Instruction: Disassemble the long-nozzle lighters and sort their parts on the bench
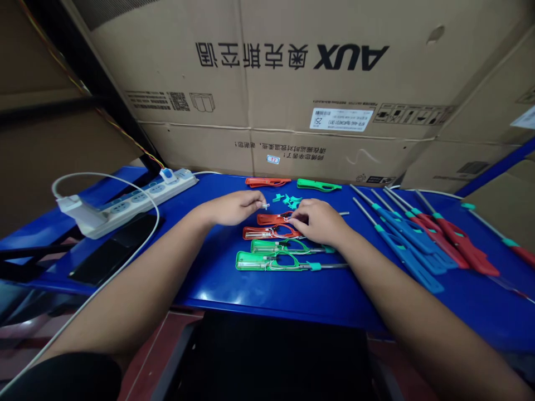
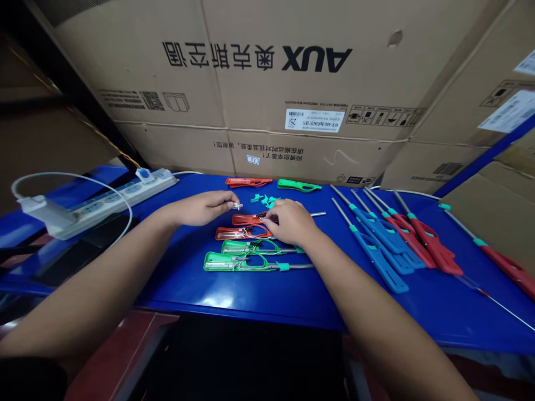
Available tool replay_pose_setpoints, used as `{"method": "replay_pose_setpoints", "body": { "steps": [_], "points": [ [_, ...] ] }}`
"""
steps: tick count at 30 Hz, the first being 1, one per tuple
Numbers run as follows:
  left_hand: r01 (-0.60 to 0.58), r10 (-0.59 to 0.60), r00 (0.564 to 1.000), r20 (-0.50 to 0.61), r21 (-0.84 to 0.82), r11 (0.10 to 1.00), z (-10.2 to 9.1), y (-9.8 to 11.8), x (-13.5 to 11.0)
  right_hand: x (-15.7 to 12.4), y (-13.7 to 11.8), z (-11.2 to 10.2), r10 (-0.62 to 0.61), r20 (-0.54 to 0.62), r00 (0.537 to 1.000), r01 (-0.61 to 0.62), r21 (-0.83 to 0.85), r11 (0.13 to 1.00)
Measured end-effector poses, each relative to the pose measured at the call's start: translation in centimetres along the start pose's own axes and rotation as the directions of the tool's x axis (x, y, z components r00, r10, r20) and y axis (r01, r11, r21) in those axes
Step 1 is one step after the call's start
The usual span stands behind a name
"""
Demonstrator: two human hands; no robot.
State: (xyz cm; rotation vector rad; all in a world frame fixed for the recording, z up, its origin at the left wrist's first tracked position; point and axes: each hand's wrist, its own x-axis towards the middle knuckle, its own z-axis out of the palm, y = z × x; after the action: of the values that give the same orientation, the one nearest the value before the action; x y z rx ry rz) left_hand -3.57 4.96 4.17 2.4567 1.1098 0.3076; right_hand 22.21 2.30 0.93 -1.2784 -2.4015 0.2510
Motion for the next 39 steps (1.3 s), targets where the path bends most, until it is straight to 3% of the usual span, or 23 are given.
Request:
{"method": "replay_pose_setpoints", "body": {
  "steps": [4,8,11,16,21,27,31,36,39],
  "points": [
    [-0.028,0.027,0.997,0.070,0.013,1.000,0.2,1.1,-0.7,-0.3,-1.4,-0.2,-0.072,-0.031,0.997,0.072,0.009,0.997],
    [-0.119,0.087,0.970,0.229,0.133,0.984,0.6,1.4,-0.8,-0.5,-2.5,0.5,-0.116,0.112,0.987,0.101,0.130,0.986],
    [-0.119,0.083,0.961,0.262,0.123,0.985,0.9,1.1,-0.8,-0.4,-2.7,1.2,-0.122,0.144,0.982,0.099,0.154,0.983],
    [-0.067,0.040,0.968,0.246,0.104,0.992,1.3,1.5,-0.8,-0.5,-2.8,0.9,-0.108,0.158,0.982,0.080,0.171,0.982],
    [-0.103,0.068,0.969,0.237,0.139,0.985,0.5,2.4,-1.5,-0.8,-3.5,0.0,-0.105,0.158,0.982,0.089,0.102,0.991],
    [0.023,-0.060,0.986,0.156,0.227,0.974,-1.2,1.6,-4.4,-0.7,-2.6,-1.0,-0.057,0.171,0.984,0.039,0.108,0.993],
    [0.095,-0.143,0.972,0.189,0.244,0.965,-0.6,0.5,-6.5,-0.9,-2.9,-1.9,-0.040,0.193,0.980,0.024,0.085,0.996],
    [0.116,-0.136,0.980,0.142,0.142,0.983,0.5,-0.4,-7.9,-1.7,-3.7,-2.3,-0.191,0.356,0.915,0.145,0.151,0.978],
    [0.100,-0.113,0.990,0.087,0.144,0.984,0.5,-0.4,-8.1,-2.0,-3.5,-1.9,-0.226,0.389,0.893,0.176,0.160,0.971]
  ]
}}
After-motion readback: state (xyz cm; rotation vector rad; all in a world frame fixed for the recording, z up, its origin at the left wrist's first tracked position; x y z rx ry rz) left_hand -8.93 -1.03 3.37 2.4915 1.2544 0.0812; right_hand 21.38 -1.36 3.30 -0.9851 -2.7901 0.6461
